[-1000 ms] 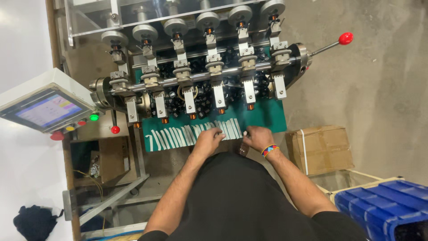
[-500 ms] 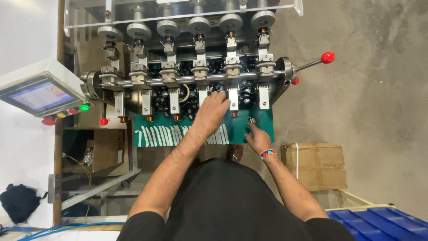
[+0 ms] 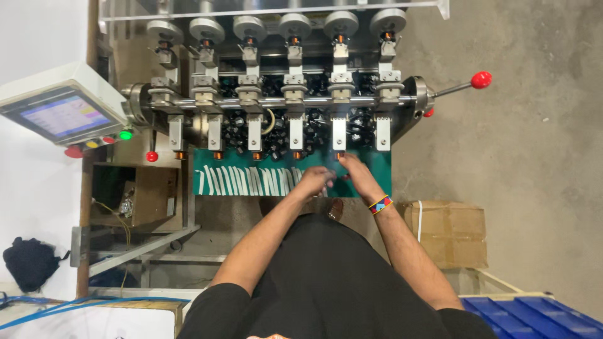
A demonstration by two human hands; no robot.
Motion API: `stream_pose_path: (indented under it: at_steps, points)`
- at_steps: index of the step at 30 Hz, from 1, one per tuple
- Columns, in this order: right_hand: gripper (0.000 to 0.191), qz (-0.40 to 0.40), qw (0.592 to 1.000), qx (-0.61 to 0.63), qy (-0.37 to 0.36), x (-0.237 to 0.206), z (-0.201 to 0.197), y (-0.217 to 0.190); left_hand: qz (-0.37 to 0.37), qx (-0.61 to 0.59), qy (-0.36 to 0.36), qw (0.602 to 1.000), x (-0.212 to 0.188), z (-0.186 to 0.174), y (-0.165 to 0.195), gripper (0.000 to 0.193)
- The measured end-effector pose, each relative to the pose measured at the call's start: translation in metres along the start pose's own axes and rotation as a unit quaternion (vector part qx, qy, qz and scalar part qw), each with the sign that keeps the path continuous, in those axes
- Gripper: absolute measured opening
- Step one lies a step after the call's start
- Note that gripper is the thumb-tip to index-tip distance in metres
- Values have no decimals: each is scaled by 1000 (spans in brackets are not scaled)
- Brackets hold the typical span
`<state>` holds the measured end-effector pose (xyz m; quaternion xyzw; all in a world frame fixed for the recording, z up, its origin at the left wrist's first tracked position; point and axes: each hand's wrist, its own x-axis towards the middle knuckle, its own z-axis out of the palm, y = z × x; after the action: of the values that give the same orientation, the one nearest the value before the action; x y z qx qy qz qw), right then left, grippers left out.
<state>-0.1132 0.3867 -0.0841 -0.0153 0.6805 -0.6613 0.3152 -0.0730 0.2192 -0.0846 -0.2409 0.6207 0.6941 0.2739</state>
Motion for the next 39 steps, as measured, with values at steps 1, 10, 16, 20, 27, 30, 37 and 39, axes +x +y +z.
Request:
stream_pose_path:
  at_steps: [1, 10, 16, 20, 27, 30, 37, 39]
  points:
    - [43, 49, 997, 47, -30, 6, 4, -6, -7, 51, -28, 998, -1, -1, 3, 26]
    - [45, 207, 948, 239, -34, -32, 68, -11, 336, 195, 31, 921, -108, -82, 10, 40]
    - [50, 319, 856, 305, -271, -40, 119, -25, 393, 205, -141, 885, -147, -145, 37, 50]
    - [55, 260, 864, 333, -273, -34, 152, -51, 407, 138, -93, 898, -139, -175, 25, 46]
    - [31, -28, 993, -90, -72, -67, 191, -70, 256, -193, -2, 947, -109, -194, -2, 49]
    - [28, -32, 984, -170, -27, -61, 186, -67, 202, -190, -71, 958, -111, -200, 5, 48]
    - [16, -217, 898, -383, 13, -49, 167, -81, 219, 319, -90, 918, -137, -184, 31, 40]
    - [18, -180, 907, -380, 27, -61, 169, -88, 195, 224, -28, 954, -134, -171, 31, 39]
